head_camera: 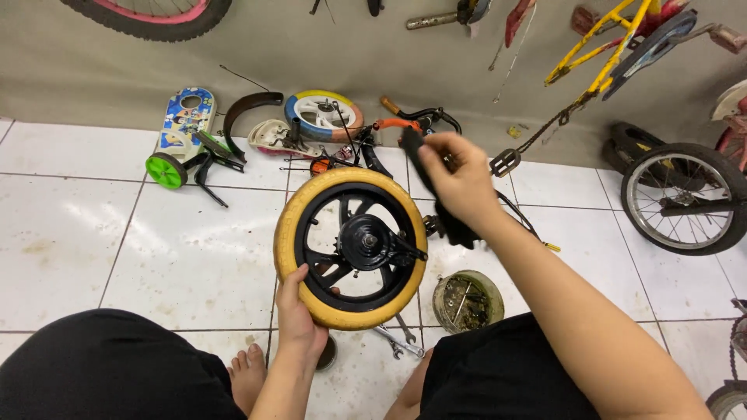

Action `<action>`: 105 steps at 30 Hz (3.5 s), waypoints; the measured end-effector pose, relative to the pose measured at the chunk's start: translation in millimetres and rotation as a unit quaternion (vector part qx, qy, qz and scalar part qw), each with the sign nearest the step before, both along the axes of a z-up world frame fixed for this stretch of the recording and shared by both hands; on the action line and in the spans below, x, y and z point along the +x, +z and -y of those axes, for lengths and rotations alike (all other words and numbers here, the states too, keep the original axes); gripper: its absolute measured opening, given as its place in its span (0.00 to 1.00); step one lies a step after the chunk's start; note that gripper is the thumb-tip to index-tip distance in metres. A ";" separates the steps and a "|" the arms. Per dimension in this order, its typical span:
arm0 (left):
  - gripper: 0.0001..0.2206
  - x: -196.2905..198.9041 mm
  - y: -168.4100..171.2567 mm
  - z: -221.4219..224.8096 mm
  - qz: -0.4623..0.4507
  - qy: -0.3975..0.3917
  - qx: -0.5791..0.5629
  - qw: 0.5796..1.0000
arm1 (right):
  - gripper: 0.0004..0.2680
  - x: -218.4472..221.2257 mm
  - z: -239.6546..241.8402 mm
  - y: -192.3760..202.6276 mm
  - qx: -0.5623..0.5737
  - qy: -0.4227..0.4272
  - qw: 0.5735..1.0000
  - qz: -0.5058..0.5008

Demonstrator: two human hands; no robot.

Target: Cleaning and inspecting a small bicycle wheel using a cloth while sitting on the floor.

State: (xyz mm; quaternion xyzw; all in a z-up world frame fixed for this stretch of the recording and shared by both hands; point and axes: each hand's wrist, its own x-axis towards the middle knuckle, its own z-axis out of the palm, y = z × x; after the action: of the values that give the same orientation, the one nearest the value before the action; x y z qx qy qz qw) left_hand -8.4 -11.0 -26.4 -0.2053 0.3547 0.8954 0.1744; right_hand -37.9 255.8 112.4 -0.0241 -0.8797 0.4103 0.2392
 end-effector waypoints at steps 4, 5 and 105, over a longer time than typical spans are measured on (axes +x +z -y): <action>0.17 2.0 9.4 -4.0 0.011 -0.038 -0.006 0.999 | 0.06 -2.5 31.5 -6.1 0.119 0.150 0.981 -0.038; 0.16 1.4 8.9 -4.0 0.016 -0.047 -0.001 0.999 | 0.07 -5.9 33.1 -14.7 0.131 0.198 0.970 -0.054; 0.23 24.4 -0.2 -12.3 -0.152 0.137 -0.136 0.969 | 0.42 53.9 165.7 -74.6 -0.283 -0.062 0.870 0.399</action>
State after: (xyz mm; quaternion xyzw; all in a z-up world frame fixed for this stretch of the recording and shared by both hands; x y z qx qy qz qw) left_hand 16.0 1.3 -26.7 -0.1354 0.4640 0.8747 -0.0357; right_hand 15.9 90.2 37.7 -0.3073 -0.7430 0.5814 -0.1244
